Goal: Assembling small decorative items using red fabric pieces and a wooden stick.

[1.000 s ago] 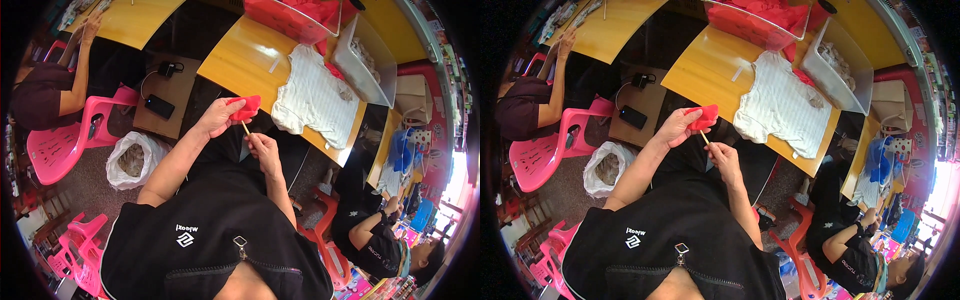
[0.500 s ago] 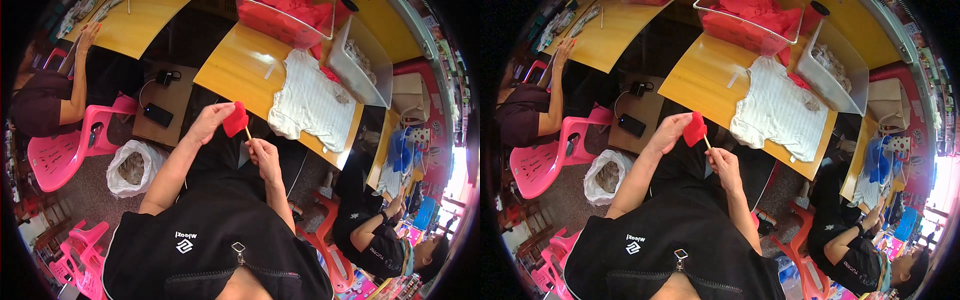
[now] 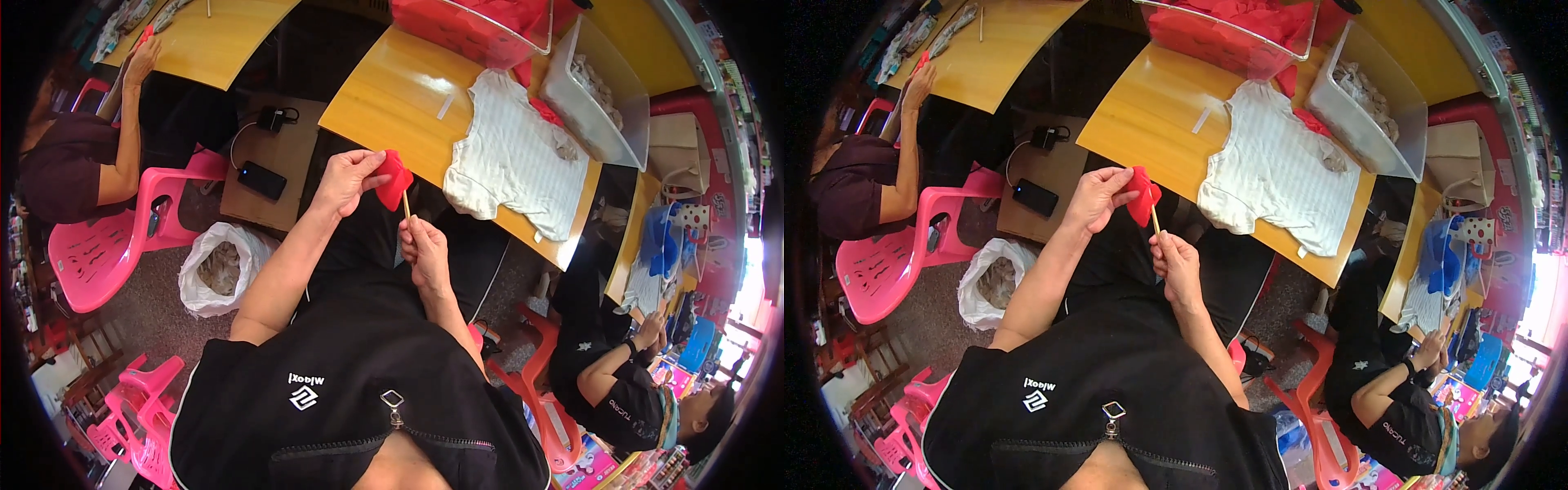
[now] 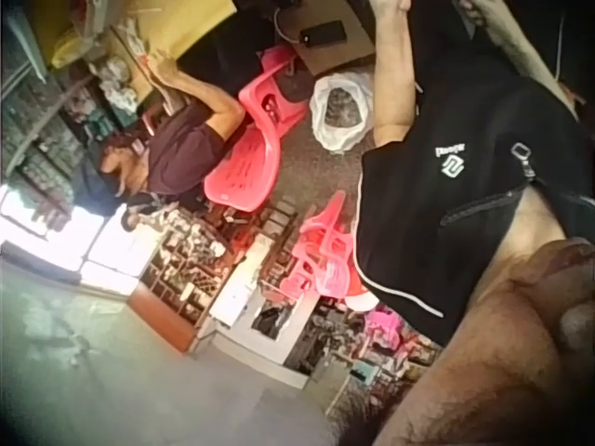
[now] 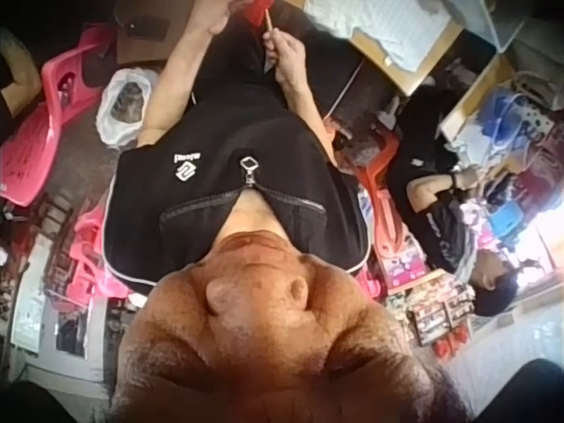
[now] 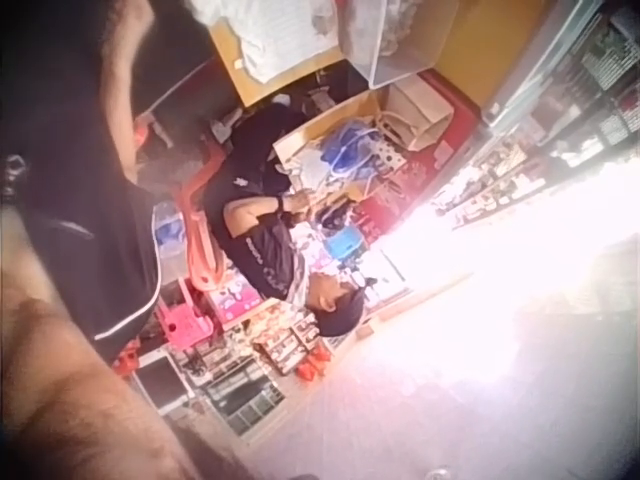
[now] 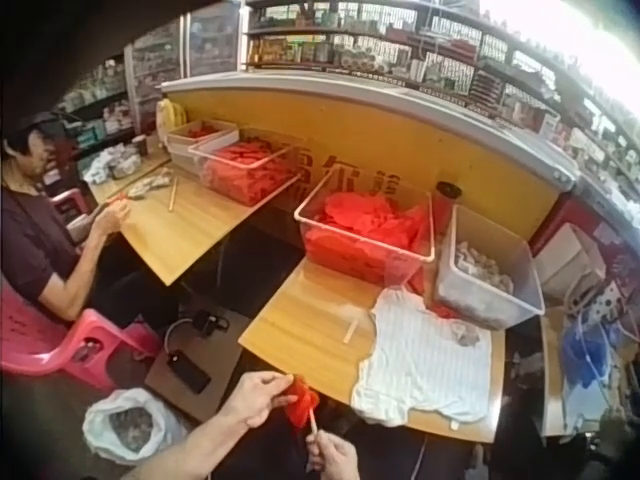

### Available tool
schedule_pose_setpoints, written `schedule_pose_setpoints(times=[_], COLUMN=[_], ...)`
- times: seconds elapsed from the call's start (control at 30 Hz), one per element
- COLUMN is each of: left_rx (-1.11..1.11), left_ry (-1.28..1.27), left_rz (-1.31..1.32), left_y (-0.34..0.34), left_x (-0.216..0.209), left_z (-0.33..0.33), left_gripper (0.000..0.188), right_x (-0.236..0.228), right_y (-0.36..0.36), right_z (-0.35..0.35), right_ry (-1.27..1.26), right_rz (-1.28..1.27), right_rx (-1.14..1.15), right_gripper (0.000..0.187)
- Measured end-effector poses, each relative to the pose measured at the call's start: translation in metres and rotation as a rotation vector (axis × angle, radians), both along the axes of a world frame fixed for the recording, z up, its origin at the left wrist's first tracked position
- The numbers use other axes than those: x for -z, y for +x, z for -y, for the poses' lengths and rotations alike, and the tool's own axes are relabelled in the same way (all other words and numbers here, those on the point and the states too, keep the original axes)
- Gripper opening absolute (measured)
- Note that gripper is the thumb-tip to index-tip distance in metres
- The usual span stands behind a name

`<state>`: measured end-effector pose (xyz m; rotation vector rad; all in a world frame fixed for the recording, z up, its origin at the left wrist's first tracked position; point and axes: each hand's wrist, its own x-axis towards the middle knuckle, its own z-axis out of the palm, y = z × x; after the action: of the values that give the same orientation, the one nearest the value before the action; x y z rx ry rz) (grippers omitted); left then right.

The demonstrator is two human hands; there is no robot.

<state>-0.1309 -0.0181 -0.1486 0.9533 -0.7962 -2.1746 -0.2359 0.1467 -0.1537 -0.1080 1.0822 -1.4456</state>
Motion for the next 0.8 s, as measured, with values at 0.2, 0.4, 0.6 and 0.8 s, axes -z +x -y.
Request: schedule_pose_setpoints(times=[0.2, 0.4, 0.6, 0.8], left_rx=[-0.027, 0.057, 0.013, 0.112], left_ry=[0.038, 0.036, 0.02, 0.0], left_rz=[-0.071, 0.017, -0.04, 0.058], left_y=[-0.001, -0.001, -0.004, -0.004], left_x=[-0.004, 0.004, -0.003, -0.004], left_z=[0.002, -0.006, -0.007, -0.012], left_gripper=[0.017, 0.017, 0.017, 0.017], right_x=[0.003, 0.004, 0.004, 0.005], right_y=[-0.009, -0.012, -0.01, -0.018], right_z=[-0.003, -0.002, -0.007, -0.005], right_ry=[0.005, 0.051, -0.048, 0.065], right_rz=[-0.007, -0.057, 0.073, -0.211], right_rx=[-0.087, -0.087, -0.022, -0.144], right_gripper=[0.025, 0.025, 0.026, 0.026])
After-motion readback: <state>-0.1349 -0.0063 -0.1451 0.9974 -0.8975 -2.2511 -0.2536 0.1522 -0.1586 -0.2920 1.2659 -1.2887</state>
